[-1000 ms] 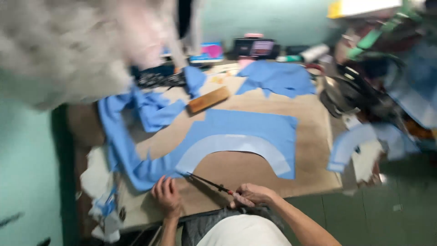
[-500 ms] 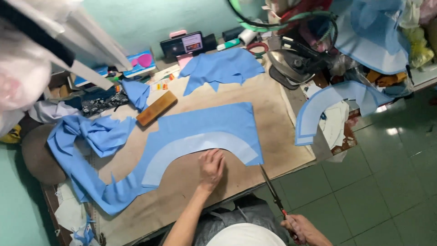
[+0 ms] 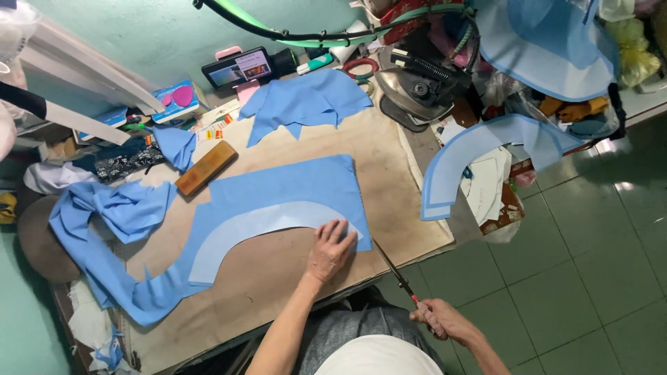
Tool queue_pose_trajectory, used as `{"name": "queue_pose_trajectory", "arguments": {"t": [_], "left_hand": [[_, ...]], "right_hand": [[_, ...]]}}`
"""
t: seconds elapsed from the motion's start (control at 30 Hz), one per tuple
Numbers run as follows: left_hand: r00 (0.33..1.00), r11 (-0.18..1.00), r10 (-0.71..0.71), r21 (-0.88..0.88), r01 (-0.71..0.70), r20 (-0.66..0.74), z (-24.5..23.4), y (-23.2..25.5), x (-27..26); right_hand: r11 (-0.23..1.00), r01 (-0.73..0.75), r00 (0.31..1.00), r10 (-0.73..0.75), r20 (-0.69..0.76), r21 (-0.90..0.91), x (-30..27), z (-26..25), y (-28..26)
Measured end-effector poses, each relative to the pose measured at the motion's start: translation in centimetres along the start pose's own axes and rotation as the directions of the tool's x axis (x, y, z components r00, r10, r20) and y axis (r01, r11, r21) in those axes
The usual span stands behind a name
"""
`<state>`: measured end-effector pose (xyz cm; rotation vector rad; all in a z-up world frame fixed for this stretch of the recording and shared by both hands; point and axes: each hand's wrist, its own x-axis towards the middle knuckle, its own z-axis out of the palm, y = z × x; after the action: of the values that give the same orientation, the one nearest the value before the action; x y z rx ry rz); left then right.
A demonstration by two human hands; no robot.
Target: The person cuts light blue fabric using shears, following a curved paper pattern placed on a work table. They trim the fabric along the pattern's edge, remove the cut piece, and repeat the process with another fabric piece.
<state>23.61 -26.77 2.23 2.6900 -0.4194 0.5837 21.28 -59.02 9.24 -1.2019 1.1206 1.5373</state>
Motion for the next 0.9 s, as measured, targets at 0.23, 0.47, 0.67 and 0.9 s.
{"name": "queue_pose_trajectory", "arguments": {"t": [0.23,0.47,0.67,0.9], "left_hand": [[1.0,0.98,0.001,-0.197,-0.006,-0.025,1.6,-1.1,-2.5],[0.94,0.965,-0.259,-0.024,0.261,-0.22,0.5,-1.3,-1.5],[0.937,0.957,-0.291,-0.061,0.285,-0.193,0.1,-1.7,-1.2],[0.939,0.951,-0.309,-0.042,0.306,-0.152,0.0,-1.6,-0.8]], "right_hand": [[0.926,-0.169,0.974,0.104,0.202,0.336,7.0,-3.5,-0.1],[0.566,-0.623,0.702,0.1,0.705,0.54,11.8,-8.2,0.2],[0.905,-0.214,0.967,0.142,0.214,0.368,8.6,-5.5,-1.4],[0.872,0.14,0.975,-0.204,-0.089,-0.469,-1.2,0.9,-3.1]]}}
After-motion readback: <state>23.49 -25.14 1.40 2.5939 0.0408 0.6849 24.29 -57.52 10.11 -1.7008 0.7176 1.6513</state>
